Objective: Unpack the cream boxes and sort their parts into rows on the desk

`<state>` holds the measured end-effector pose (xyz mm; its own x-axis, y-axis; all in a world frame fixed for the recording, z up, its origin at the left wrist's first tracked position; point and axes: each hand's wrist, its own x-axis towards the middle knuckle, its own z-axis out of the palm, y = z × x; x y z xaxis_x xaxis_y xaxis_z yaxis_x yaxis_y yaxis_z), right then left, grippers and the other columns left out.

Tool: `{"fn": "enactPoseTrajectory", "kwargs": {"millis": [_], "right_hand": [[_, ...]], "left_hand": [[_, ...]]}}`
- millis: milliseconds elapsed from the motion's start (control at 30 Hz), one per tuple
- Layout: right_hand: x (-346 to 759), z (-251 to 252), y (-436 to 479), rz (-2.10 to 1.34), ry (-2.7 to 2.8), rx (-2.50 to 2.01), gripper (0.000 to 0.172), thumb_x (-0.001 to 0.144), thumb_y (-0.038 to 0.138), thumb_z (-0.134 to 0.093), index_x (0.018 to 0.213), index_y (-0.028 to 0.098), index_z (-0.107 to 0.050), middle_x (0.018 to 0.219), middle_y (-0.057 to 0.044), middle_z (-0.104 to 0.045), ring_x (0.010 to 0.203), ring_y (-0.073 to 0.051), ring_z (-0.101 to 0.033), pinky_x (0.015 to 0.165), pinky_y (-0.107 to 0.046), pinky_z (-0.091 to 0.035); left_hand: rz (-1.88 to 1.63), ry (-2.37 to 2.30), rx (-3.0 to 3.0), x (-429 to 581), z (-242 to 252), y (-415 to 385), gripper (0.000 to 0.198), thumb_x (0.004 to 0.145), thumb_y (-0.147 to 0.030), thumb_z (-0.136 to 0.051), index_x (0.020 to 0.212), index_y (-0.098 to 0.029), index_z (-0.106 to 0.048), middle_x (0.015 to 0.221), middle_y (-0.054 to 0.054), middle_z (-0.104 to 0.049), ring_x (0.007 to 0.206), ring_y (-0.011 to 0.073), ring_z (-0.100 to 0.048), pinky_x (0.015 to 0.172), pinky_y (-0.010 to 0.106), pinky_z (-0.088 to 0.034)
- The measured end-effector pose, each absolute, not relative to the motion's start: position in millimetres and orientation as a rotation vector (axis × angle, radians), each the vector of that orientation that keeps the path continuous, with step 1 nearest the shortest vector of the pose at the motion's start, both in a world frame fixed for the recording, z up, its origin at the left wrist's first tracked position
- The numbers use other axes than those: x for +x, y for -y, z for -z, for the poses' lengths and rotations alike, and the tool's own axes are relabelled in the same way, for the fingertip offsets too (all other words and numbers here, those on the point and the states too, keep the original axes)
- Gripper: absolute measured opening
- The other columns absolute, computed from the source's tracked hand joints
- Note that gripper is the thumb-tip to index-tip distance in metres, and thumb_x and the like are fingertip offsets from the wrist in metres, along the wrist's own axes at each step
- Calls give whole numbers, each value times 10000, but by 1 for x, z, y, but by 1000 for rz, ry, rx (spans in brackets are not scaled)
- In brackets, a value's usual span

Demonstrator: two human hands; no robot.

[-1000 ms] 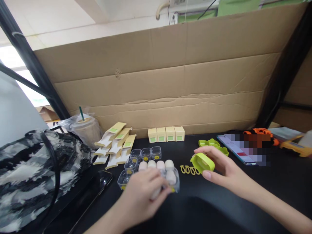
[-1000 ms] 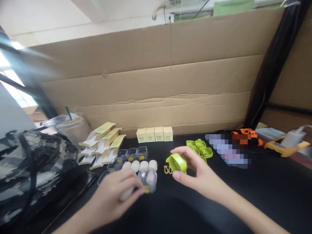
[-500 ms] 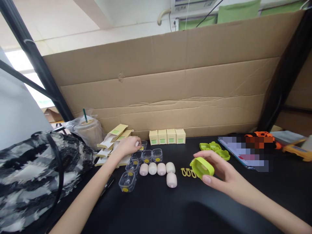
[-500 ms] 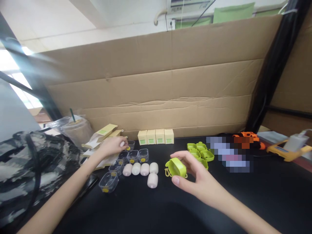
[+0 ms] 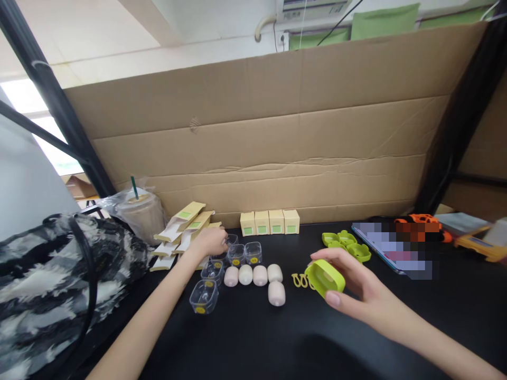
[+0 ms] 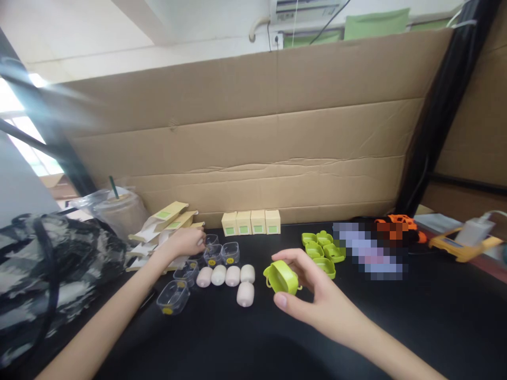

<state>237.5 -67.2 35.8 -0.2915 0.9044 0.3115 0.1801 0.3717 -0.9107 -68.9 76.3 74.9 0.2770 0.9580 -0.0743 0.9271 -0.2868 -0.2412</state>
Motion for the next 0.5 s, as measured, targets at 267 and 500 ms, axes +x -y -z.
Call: {"fn": "enactPoseTrajectory", "kwargs": {"millis": [267, 500], "right_hand": [[244, -38, 62, -1009, 1752, -948, 414, 816, 434, -631, 1166, 311, -449, 1056, -30, -570, 942, -195, -584, 865, -347, -459], [243, -34, 58, -995, 1666, -970, 392, 815, 459, -618, 1128, 274, -473, 987, -33, -565, 879, -195, -595, 777, -329, -501]], "left_hand": [[45, 1754, -2465, -67, -89, -65, 232, 894, -316, -539, 1052, -153, -583, 1084, 79, -604, 964, 216, -596, 837, 415, -496], [542, 1604, -2790, -34, -89, -12, 387, 730, -202, -533, 1078, -200, -363, 915, 5, -556, 711, 131, -576, 622, 247, -484]]}}
